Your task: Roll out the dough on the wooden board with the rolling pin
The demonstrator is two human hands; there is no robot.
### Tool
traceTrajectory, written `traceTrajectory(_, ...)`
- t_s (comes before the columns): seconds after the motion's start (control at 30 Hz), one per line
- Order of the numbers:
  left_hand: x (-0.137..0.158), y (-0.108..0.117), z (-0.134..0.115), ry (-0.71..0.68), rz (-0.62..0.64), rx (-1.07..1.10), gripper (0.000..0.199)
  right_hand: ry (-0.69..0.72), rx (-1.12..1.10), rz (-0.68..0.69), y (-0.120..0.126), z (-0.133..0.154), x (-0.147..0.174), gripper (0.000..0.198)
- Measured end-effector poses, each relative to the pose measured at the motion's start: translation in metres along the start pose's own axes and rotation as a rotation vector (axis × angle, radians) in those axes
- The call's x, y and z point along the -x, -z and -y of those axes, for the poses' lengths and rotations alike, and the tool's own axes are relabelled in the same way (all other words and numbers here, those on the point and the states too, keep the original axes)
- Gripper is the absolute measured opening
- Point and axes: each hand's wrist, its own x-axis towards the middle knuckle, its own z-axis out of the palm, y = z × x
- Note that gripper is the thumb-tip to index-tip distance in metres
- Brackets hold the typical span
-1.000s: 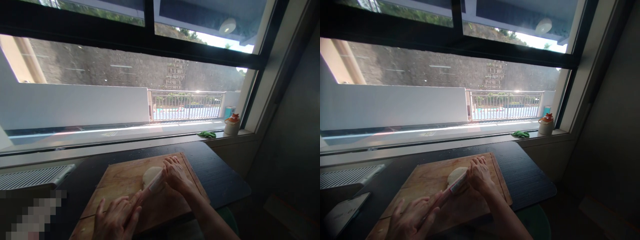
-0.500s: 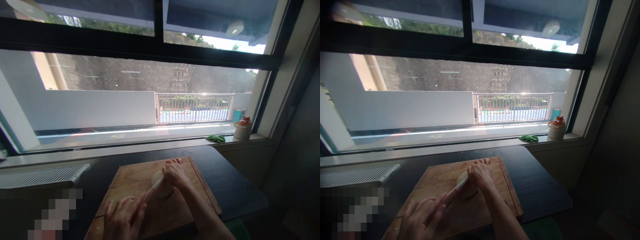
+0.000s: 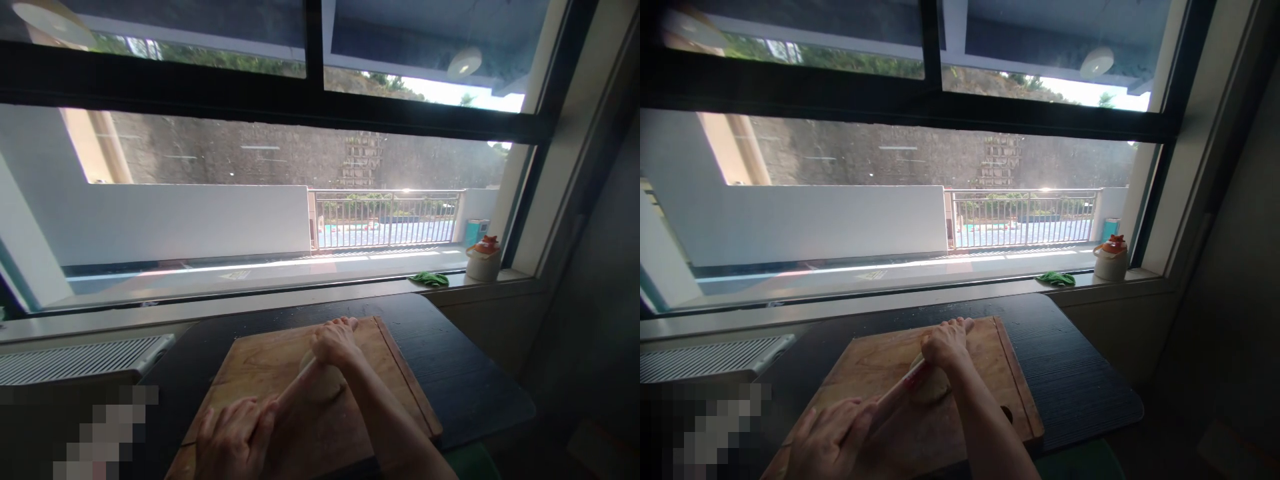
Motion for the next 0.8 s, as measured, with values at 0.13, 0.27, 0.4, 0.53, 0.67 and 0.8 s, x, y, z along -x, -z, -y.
traceTrajectory(0.13, 0.002, 0.003, 0.001, -0.052, 0.023, 0.037, 0.033, -0.015, -0.023, -0.015, -0.003, -0.002, 0.005, 0.04)
traceTrajectory(0.27, 0.011, 0.008, -0.01, -0.066, 0.024, 0.096, 0.035, -0.024, -0.046, -0.183, -0.002, -0.022, 0.053, 0.039)
traceTrajectory(0.4, 0.015, 0.012, -0.021, -0.074, 0.011, 0.145, 0.034, -0.051, -0.049, -0.303, -0.001, -0.033, 0.093, 0.039)
traceTrajectory(0.53, 0.009, 0.012, -0.021, -0.062, -0.026, 0.143, 0.032, -0.063, -0.014, -0.259, 0.002, -0.028, 0.082, 0.041)
traceTrajectory(0.67, 0.002, 0.005, -0.009, -0.008, -0.05, 0.121, 0.036, -0.011, -0.01, -0.013, 0.006, -0.013, 0.034, 0.041)
traceTrajectory(0.8, 0.001, 0.002, 0.002, -0.03, -0.086, 0.11, 0.043, -0.002, -0.03, 0.023, 0.005, 0.0, 0.001, 0.038)
